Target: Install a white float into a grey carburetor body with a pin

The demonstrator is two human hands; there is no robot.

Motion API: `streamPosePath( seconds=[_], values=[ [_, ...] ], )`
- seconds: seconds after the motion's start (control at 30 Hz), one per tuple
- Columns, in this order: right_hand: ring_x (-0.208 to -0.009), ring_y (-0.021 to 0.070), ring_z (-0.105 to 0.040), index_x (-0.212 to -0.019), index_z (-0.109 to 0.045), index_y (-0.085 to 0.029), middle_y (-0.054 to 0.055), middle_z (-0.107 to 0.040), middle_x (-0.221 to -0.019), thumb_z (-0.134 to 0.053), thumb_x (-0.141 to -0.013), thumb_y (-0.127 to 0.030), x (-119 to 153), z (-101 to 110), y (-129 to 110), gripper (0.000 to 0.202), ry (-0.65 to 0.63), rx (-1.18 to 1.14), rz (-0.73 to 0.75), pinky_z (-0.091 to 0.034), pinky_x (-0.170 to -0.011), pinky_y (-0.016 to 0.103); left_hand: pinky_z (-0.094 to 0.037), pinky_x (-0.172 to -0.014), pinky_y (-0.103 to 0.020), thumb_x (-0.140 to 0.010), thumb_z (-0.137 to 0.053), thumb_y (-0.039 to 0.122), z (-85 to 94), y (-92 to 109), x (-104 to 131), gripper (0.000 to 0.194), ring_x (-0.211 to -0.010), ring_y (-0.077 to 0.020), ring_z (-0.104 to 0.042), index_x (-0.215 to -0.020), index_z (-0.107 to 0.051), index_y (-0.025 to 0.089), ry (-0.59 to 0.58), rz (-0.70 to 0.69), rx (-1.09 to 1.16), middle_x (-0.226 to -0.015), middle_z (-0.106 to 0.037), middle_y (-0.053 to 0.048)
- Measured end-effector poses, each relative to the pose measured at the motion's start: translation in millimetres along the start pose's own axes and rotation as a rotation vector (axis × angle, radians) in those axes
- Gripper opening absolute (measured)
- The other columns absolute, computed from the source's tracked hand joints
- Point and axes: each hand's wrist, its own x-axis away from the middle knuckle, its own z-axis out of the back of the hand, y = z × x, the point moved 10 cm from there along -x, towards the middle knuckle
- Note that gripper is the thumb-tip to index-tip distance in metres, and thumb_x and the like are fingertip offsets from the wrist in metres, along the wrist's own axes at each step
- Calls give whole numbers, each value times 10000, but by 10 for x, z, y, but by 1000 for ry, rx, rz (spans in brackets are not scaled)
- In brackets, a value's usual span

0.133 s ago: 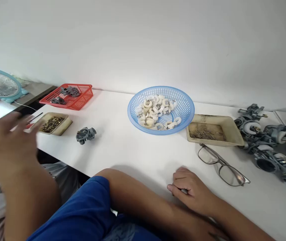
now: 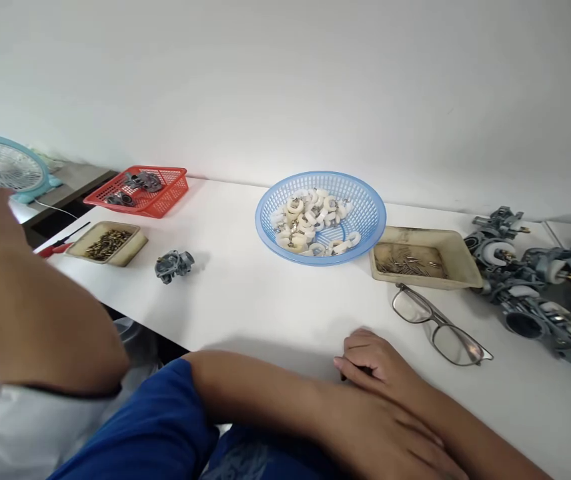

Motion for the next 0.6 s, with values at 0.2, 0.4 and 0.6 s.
streamPosePath(
  seconds=[0.2, 0.4, 0.6],
  values=[
    [-642, 144, -565, -688, -645, -188, 1, -589, -641, -480, -1096, -329, 12, 9, -43, 461, 23, 14, -8, -446, -779, 343, -622, -992, -353, -970, -617, 327, -255, 78, -107, 281, -1166, -175, -718, -1229, -681, 415, 283, -80, -107, -1202, -763, 18],
    [-632, 144, -552, -651, -636, -189, 8, -581, -627, -476, -1099, -336, 9, -11, -24, 497, 17, 24, -35, -455, -765, 341, -311, -1264, -650, -941, -677, 306, 858, -1357, 936, 385, -1438, -362, -510, -1294, -635, 157, 639, 566, -399, -1396, -637, -150],
    [-636, 151, -538, -653, -655, -192, 14, -575, -618, -443, -1112, -389, 3, 7, -11, 542, 25, 34, -38, -459, -741, 332, -205, -1301, -678, -773, -848, 531, 1012, -1932, 1389, 941, -1559, -471, -295, -1469, -403, 82, 679, 964, -354, -1602, -399, -239]
  ],
)
